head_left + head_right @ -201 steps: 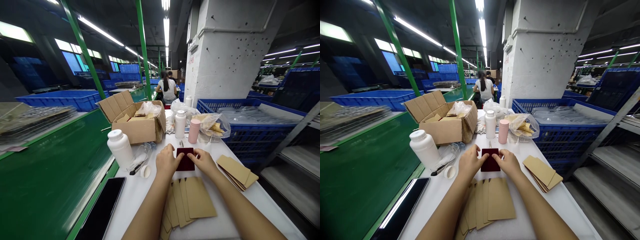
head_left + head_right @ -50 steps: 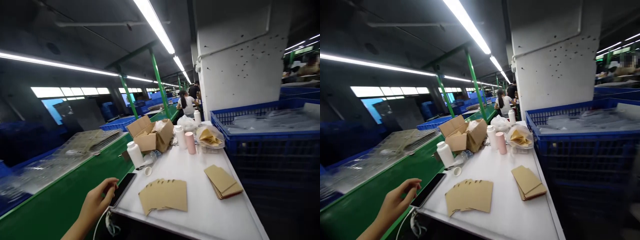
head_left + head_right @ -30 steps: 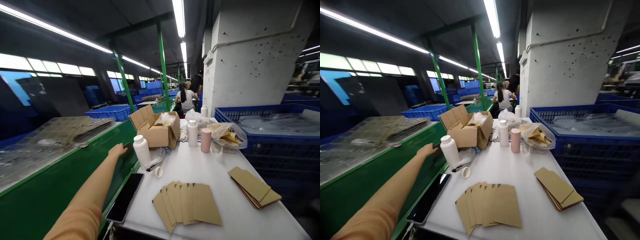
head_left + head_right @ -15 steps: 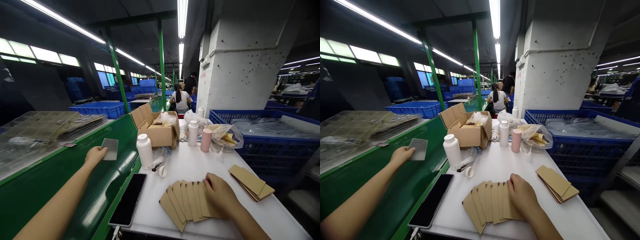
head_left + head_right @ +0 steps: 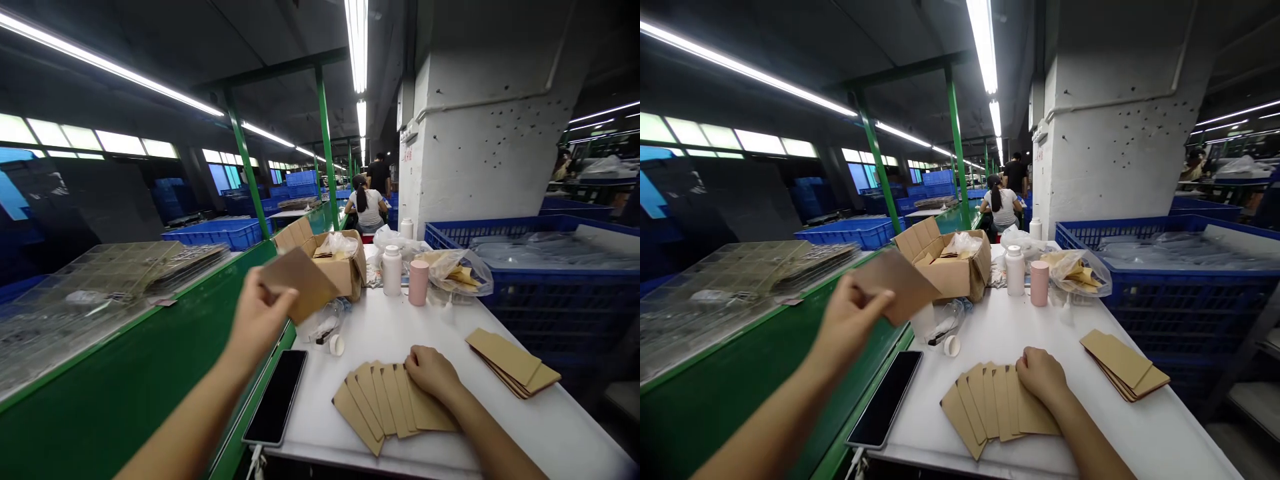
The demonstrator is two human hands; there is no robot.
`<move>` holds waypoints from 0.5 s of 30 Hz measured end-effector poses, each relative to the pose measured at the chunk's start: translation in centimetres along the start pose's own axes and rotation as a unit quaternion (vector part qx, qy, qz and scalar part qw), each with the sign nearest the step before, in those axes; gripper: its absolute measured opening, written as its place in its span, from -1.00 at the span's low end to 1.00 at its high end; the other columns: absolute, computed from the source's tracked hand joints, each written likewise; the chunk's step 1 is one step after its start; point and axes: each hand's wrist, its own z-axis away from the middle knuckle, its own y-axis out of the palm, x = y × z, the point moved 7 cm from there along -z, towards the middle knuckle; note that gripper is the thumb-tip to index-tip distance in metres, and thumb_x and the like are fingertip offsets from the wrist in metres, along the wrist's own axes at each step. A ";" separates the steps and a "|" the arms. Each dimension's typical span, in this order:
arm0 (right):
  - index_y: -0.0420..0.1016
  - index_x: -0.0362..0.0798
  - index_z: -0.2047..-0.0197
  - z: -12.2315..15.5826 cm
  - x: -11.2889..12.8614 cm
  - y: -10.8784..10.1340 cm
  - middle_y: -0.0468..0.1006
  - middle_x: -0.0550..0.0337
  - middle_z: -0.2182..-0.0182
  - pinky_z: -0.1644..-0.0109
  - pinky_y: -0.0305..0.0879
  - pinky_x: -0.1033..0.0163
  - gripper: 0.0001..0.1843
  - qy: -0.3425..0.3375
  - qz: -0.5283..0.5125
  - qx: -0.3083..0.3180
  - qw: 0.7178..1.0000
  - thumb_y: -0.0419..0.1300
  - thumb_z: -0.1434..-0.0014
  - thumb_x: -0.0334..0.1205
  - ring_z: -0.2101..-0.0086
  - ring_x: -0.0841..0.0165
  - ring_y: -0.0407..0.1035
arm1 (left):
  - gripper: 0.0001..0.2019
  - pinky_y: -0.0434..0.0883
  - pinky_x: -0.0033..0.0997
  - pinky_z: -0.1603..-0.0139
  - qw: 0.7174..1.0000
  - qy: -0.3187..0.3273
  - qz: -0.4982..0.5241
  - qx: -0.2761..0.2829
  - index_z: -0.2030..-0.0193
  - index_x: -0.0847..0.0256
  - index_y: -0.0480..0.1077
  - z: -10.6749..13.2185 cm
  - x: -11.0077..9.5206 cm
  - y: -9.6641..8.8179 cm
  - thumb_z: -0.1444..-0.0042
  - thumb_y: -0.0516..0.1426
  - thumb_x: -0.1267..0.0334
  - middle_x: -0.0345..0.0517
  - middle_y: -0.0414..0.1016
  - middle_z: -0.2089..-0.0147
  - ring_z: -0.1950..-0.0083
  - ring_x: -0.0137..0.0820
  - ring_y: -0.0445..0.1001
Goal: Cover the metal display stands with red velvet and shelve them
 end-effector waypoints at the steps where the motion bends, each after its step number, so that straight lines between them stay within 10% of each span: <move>1: 0.36 -0.04 0.44 0.1 -0.2 -0.2 0.57 0.15 0.38 0.44 0.00 0.30 -0.72 0.003 -0.009 -0.006 1.000 -0.09 -0.19 -0.23 0.37 0.33 0.42 | -0.62 0.39 -0.42 0.27 0.999 -0.014 0.021 0.047 0.15 0.17 0.26 0.8 1.3 3.1 0.12 0.27 0.28 -0.22 0.42 0.31 0.26 -0.36 0.45; 8: 0.43 -0.02 0.42 0.7 0.2 -0.6 0.59 0.08 0.37 0.40 0.01 0.27 -0.61 0.014 0.003 -0.039 0.999 -0.12 -0.25 -0.07 0.34 0.24 0.45 | -0.75 0.19 -0.52 0.44 0.982 -0.044 0.025 0.181 0.28 0.17 0.17 3.2 12.7 18.6 0.11 0.11 0.48 -0.35 0.21 0.50 0.47 -0.50 0.24; 15: 0.49 -0.08 0.36 0.3 1.3 -0.3 0.59 -0.03 0.32 0.36 0.08 0.23 -0.71 0.016 0.028 -0.052 0.998 -0.04 -0.17 -0.24 0.31 0.17 0.46 | -0.72 0.13 -0.50 0.44 0.982 -0.080 -0.019 0.170 0.33 0.16 0.15 2.8 19.7 21.7 0.17 0.07 0.55 -0.35 0.19 0.51 0.46 -0.47 0.21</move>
